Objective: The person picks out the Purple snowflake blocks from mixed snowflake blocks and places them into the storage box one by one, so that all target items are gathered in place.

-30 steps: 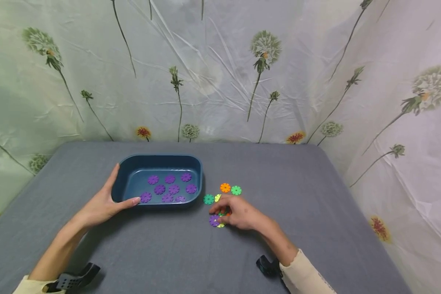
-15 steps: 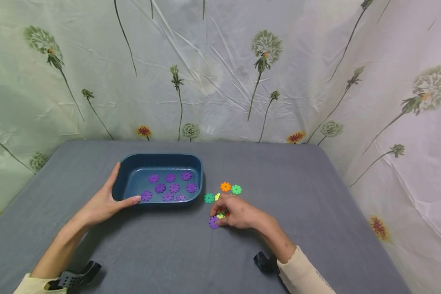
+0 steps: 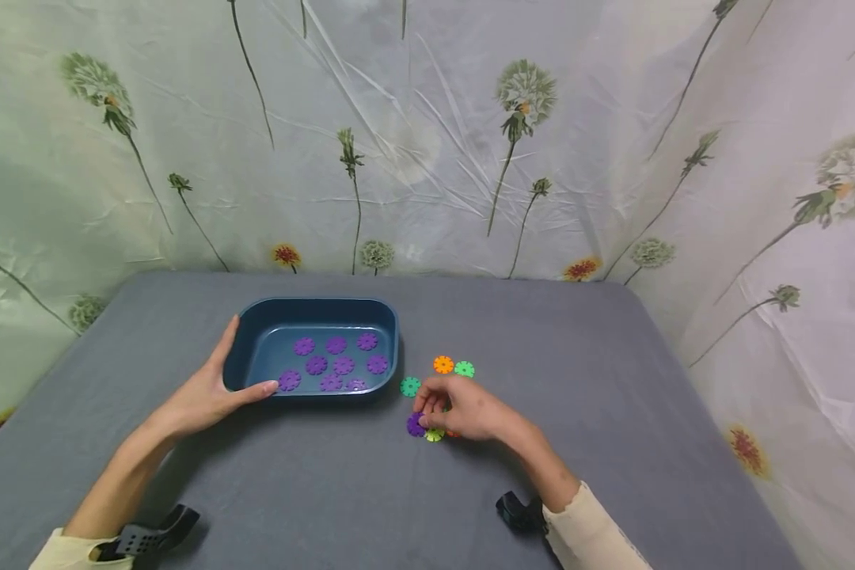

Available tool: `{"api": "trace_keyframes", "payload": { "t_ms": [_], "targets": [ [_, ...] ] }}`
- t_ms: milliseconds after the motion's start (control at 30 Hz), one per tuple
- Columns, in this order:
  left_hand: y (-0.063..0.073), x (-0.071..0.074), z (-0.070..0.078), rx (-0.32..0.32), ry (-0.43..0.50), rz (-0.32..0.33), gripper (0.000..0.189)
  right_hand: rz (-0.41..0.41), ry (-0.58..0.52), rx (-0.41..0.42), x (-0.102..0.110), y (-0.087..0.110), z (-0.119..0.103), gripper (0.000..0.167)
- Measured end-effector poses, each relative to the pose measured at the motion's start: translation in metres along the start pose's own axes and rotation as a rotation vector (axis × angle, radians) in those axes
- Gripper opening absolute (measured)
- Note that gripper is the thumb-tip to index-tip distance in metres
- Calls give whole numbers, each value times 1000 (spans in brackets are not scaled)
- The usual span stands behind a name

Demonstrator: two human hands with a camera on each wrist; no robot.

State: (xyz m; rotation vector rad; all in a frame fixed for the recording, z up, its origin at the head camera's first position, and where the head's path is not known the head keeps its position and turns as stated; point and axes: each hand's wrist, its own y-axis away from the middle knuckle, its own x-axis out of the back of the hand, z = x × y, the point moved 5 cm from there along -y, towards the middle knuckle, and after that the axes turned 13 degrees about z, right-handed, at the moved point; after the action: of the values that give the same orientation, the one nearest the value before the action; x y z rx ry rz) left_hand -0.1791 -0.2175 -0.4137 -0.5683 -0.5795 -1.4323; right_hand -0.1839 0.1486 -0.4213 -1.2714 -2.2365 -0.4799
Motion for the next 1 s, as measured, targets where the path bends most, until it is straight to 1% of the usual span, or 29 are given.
{"api": "trace_keyframes", "payload": {
  "t_ms": [133,267,400,500,633,767,900,1000],
  "targets": [
    [1,2,-1,6,-10,-5,133,83,15,53,5,-8,-5,10],
    [1,3,-1,2,-16,-8,134,198,0,95,12,-15,-9,12],
    [0,2,-1,4,-29,-12,134,318,-33,87,19,-23,-13,13],
    [0,3,-2,5,-39,-15,133,375,-60,67,22,-29,-18,15],
    [1,3,-2,7,-38,-23,134,414,-122,49,23,-37,-24,16],
    [1,1,-1,7,-38,-31,134,439,-176,54,23,-43,-33,17],
    [-1,-1,1,7,-40,-39,135,449,-198,65,18,-49,-41,17],
    [-2,-2,2,6,-34,-44,134,439,-219,70,12,-55,-48,18]
  ]
}}
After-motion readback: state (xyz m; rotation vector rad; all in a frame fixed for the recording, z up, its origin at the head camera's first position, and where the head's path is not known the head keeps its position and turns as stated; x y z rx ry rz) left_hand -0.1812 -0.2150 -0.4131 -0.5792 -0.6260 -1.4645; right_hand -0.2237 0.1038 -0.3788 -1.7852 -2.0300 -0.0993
